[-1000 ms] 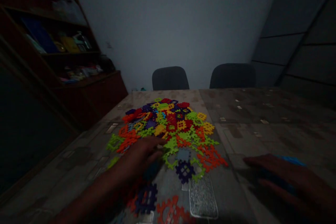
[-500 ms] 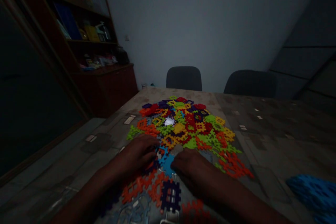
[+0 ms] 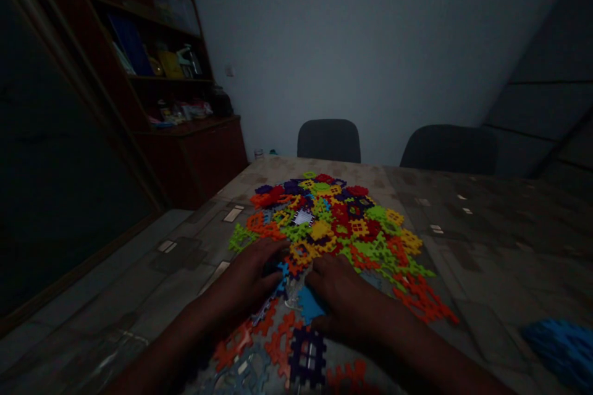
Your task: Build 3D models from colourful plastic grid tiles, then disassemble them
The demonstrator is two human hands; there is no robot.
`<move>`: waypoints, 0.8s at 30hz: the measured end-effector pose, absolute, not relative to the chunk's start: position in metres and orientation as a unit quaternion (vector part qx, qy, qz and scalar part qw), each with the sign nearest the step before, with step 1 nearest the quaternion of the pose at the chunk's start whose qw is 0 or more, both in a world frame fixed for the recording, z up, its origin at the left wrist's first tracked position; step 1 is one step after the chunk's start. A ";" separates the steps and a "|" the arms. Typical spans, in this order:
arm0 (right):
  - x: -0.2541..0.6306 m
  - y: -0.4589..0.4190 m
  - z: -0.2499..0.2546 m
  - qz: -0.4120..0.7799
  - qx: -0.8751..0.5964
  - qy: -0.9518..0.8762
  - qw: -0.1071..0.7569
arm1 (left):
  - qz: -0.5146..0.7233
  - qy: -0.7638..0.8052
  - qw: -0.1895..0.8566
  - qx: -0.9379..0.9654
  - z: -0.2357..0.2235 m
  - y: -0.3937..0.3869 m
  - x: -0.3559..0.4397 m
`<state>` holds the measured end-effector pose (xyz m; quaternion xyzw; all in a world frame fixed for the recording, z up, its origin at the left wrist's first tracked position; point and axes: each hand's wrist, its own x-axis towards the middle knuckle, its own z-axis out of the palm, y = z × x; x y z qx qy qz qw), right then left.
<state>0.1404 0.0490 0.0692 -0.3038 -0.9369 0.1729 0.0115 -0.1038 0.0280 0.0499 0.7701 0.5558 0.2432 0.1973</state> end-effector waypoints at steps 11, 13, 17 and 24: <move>0.181 0.031 0.075 0.227 -0.345 -0.907 0.078 | 0.198 0.589 0.210 0.754 0.064 0.025 -0.116; 0.191 0.024 0.080 0.234 -0.361 -0.899 0.079 | 0.144 0.587 0.182 0.776 0.062 0.016 -0.103; 0.210 0.010 0.083 0.232 -0.386 -0.892 0.043 | 0.085 0.589 0.149 0.790 0.062 0.010 -0.086; 0.256 -0.003 0.060 0.237 -0.417 -0.876 0.046 | 0.158 0.570 0.163 0.790 0.055 0.019 -0.087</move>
